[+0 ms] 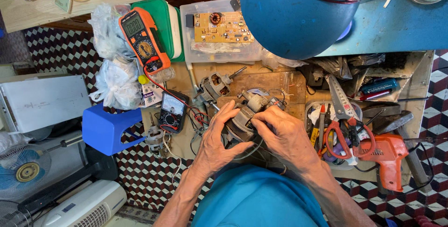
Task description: The person works at a cluttered electronics repair bench, handling a small electric motor and its wiring. They strip and arrange wires by hand, use a multimeter to test the motor, cut and trim components with pliers, and reposition the motor on the bench while reassembling its parts.
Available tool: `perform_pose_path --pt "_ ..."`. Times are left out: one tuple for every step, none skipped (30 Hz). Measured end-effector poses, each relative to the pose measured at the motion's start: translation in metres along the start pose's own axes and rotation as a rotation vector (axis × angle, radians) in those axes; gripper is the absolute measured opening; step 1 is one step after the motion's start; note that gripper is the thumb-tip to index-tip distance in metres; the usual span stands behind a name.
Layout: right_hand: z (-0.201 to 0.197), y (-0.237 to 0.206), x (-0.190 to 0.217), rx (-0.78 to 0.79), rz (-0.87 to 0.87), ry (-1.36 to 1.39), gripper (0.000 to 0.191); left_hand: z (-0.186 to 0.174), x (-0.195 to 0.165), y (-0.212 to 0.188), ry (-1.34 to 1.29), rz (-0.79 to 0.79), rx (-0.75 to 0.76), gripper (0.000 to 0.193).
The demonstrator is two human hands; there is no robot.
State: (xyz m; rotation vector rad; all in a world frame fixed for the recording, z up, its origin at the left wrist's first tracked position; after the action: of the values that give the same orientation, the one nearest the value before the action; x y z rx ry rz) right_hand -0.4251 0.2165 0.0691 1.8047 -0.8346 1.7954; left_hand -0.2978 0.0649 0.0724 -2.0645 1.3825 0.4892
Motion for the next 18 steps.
perform_pose_path --pt "-0.001 -0.001 0.001 0.008 0.015 0.015 0.011 0.000 0.000 0.000 0.001 0.002 0.000 0.086" --pt "-0.002 -0.001 0.001 0.018 0.030 0.031 0.012 0.000 0.000 0.000 0.003 0.003 -0.001 0.086" --pt "-0.001 0.000 0.002 0.027 0.033 0.009 0.011 0.000 0.000 0.000 0.001 -0.005 0.012 0.086" --pt "0.000 0.000 0.002 0.035 0.036 -0.012 0.011 0.000 0.001 0.000 0.001 -0.012 0.025 0.086" --pt "0.000 0.000 0.002 0.042 0.038 -0.034 0.010 0.000 0.001 0.000 0.000 -0.019 0.038 0.086" --pt "0.001 0.000 0.003 0.033 0.022 -0.046 0.010 0.000 0.001 0.000 0.000 -0.017 0.042 0.086" --pt "0.002 0.000 0.003 0.026 0.005 -0.057 0.009 0.000 0.001 0.000 0.001 -0.016 0.045 0.086" --pt "0.003 -0.001 0.003 0.020 -0.011 -0.068 0.009 0.000 0.001 0.000 0.002 -0.016 0.047 0.086" --pt "0.004 -0.001 0.003 0.020 -0.028 -0.087 0.009 0.000 0.001 0.000 0.001 -0.017 0.049 0.086" --pt "0.005 -0.001 0.003 0.020 -0.045 -0.105 0.010 0.000 0.002 0.000 -0.001 -0.018 0.051 0.086" --pt "0.006 -0.001 0.003 0.020 -0.061 -0.125 0.011 0.001 0.002 0.000 -0.004 -0.018 0.052 0.086" --pt "0.007 -0.002 0.003 0.006 -0.076 -0.127 0.011 0.001 0.002 -0.001 -0.001 -0.014 0.048 0.085" --pt "0.007 -0.003 0.004 -0.007 -0.092 -0.129 0.011 0.002 0.001 -0.001 0.002 -0.010 0.043 0.085" --pt "0.008 -0.003 0.004 -0.020 -0.109 -0.129 0.011 0.002 0.002 -0.001 0.007 -0.008 0.037 0.085" --pt "0.010 -0.005 0.005 -0.039 -0.096 -0.120 0.011 0.001 0.002 -0.002 0.003 0.002 0.035 0.085" --pt "0.011 -0.006 0.006 -0.059 -0.082 -0.112 0.011 0.001 0.002 -0.002 -0.002 0.011 0.033 0.084" --pt "0.012 -0.007 0.006 -0.079 -0.068 -0.105 0.012 0.001 0.002 -0.002 -0.006 0.021 0.031 0.084" --pt "0.012 -0.008 0.006 -0.084 -0.054 -0.102 0.012 0.001 0.003 -0.002 -0.007 0.016 0.034 0.084"
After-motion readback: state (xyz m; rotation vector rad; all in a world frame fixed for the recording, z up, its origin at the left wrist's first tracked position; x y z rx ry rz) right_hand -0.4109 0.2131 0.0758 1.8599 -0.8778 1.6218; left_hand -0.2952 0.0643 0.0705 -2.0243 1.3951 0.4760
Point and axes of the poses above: each hand's wrist, its own y-axis towards the middle knuckle, its own z-axis out of the palm, x = y × z, the point moved 3 cm from there along y, towards the middle knuckle, and after that the axes turned 14 degrees about y, right-handed, at the moved point
